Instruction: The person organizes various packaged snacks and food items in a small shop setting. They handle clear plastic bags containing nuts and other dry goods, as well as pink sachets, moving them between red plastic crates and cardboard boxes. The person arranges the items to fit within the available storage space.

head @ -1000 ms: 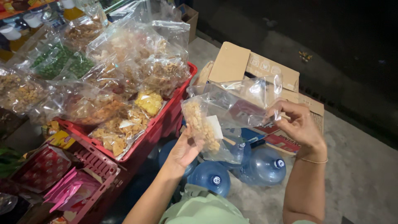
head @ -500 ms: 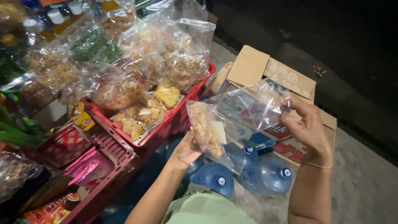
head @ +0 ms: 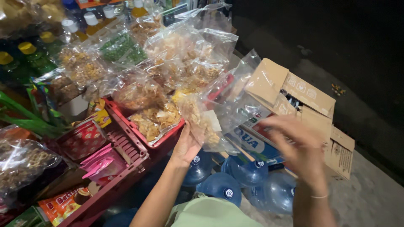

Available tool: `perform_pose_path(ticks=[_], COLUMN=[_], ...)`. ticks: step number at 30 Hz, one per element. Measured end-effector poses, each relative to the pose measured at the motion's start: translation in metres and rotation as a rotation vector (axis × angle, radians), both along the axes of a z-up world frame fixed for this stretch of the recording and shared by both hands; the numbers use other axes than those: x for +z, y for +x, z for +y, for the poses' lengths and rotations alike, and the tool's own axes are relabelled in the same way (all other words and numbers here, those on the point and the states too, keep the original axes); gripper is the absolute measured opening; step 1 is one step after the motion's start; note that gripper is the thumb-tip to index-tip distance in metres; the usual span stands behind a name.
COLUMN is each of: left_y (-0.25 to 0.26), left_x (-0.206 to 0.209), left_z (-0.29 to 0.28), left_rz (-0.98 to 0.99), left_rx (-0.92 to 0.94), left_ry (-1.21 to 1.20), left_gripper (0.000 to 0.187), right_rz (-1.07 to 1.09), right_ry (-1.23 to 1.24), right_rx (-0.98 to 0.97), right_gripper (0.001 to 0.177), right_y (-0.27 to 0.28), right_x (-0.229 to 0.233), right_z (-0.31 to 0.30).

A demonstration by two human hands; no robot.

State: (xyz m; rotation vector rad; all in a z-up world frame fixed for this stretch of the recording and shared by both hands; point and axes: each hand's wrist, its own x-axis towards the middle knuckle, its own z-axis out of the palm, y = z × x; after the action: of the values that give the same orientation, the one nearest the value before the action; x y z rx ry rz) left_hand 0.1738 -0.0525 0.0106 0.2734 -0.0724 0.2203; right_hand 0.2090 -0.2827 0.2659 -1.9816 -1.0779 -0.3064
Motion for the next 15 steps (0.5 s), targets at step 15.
perform_pose_path(ticks=[15], left_y=[-0.015], left_x=[0.007], left_z=[-0.014], left_rz=[-0.058], left_rx=[0.139], left_ry=[0.134], left_gripper=[0.072], right_rz=[0.063], right_ry=[-0.255], right_rx=[0.041], right_gripper=[0.026], right_y=[0.007], right_x=[-0.045], right_z=[0.088])
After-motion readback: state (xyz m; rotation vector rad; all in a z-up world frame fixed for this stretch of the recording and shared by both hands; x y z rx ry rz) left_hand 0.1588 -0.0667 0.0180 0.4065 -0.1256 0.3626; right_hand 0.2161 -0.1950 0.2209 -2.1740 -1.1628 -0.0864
